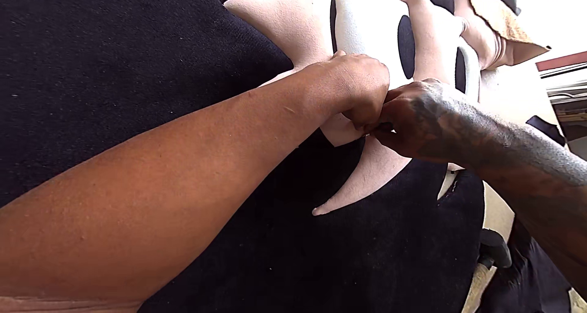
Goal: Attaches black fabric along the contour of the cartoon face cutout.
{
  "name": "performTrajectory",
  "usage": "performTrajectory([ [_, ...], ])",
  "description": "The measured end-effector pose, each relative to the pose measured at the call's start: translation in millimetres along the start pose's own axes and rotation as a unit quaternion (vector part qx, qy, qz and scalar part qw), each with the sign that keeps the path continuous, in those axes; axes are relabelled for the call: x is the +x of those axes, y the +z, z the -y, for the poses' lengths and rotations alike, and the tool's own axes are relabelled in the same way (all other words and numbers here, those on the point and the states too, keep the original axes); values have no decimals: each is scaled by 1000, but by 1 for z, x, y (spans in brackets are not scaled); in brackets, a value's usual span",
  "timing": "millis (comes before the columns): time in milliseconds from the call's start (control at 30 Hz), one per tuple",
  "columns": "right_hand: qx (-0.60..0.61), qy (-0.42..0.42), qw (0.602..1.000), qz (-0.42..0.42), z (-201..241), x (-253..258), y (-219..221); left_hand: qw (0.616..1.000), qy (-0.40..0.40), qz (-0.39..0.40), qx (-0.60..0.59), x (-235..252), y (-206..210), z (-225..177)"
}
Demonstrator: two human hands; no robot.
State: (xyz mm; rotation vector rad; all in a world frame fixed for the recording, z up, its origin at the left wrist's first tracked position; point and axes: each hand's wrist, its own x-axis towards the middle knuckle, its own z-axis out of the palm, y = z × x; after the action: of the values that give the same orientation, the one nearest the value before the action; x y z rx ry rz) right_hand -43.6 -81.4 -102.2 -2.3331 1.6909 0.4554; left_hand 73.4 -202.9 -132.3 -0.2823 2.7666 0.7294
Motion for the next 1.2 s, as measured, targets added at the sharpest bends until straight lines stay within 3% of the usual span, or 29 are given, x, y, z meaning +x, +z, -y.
performTrajectory([
  [233,55,-4,998,-20,-7,-13,-3,1000,-10,-9,-9,1,3,-3],
  [433,123,143,977,-101,5,-38,-3,1000,-17,-8,-6,0,4,-6],
  [600,165,187,962,-114,16,-41,16,1000,-19,-12,-3,1,5,-6],
  [1200,98,284,944,-136,48,-34,25,999,-34,-25,11,-2,8,-12],
])
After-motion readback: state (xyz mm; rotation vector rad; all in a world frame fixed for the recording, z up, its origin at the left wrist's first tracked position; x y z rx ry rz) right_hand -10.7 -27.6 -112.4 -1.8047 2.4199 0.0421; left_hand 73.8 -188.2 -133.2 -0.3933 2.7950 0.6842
